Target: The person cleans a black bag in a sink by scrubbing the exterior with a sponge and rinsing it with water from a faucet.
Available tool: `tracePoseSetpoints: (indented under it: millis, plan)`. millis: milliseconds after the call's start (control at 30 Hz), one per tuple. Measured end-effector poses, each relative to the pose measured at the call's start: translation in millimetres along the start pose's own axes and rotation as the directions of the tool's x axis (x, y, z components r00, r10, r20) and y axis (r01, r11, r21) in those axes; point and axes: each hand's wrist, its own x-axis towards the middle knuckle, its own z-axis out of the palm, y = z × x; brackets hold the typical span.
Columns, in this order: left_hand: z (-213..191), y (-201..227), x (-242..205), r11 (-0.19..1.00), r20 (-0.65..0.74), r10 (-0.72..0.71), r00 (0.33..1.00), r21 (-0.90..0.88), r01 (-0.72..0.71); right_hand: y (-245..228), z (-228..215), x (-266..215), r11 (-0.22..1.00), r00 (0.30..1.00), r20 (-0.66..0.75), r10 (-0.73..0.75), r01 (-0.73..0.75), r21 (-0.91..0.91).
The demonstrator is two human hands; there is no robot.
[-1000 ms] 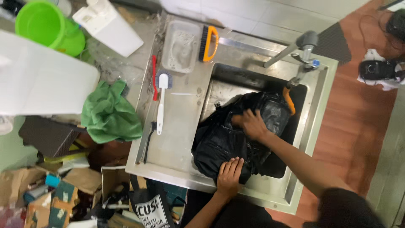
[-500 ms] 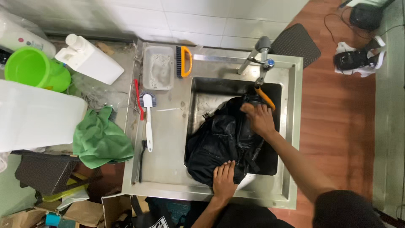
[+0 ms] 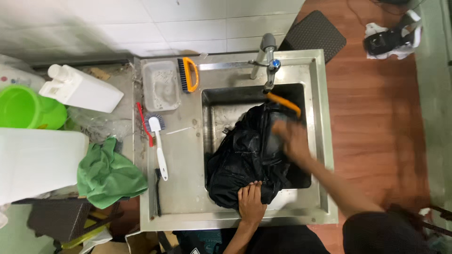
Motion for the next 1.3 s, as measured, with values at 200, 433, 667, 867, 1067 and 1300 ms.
tracePoseSetpoints:
  millis: [200, 433, 667, 867, 1067, 1300]
  plan:
    - [6, -1, -2, 1.0, -0.01, -0.024, 1.0, 0.003, 0.024, 35, 24, -25, 0.971, 0.96, 0.158, -0.232, 0.238, -0.021]
    - [21, -4, -10, 0.998, 0.113, -0.041, 0.993, 0.043, 0.036, -34, 80, 47, 0.993, 0.981, 0.193, 0.029, -0.05, 0.103]
    - [8, 0, -6, 0.997, 0.033, -0.049, 0.998, -0.05, 0.051, 5, 120, 38, 0.954, 0.937, 0.274, -0.217, 0.263, -0.145]
    - [19, -4, -3, 0.998, -0.041, -0.05, 0.998, 0.034, 0.051, 36, 108, 78, 0.961, 0.986, 0.166, 0.027, 0.021, -0.275]
    - [-2, -4, 7, 0.997, 0.219, -0.071, 0.973, -0.014, 0.076, -10, 6, -93, 1.0, 0.954, 0.3, 0.003, -0.004, 0.005]
    - [-38, -41, 89, 0.766, 0.315, -0.564, 0.763, -0.145, 0.626, 1, -47, -133, 0.795, 0.777, 0.297, 0.555, -0.6, 0.084]
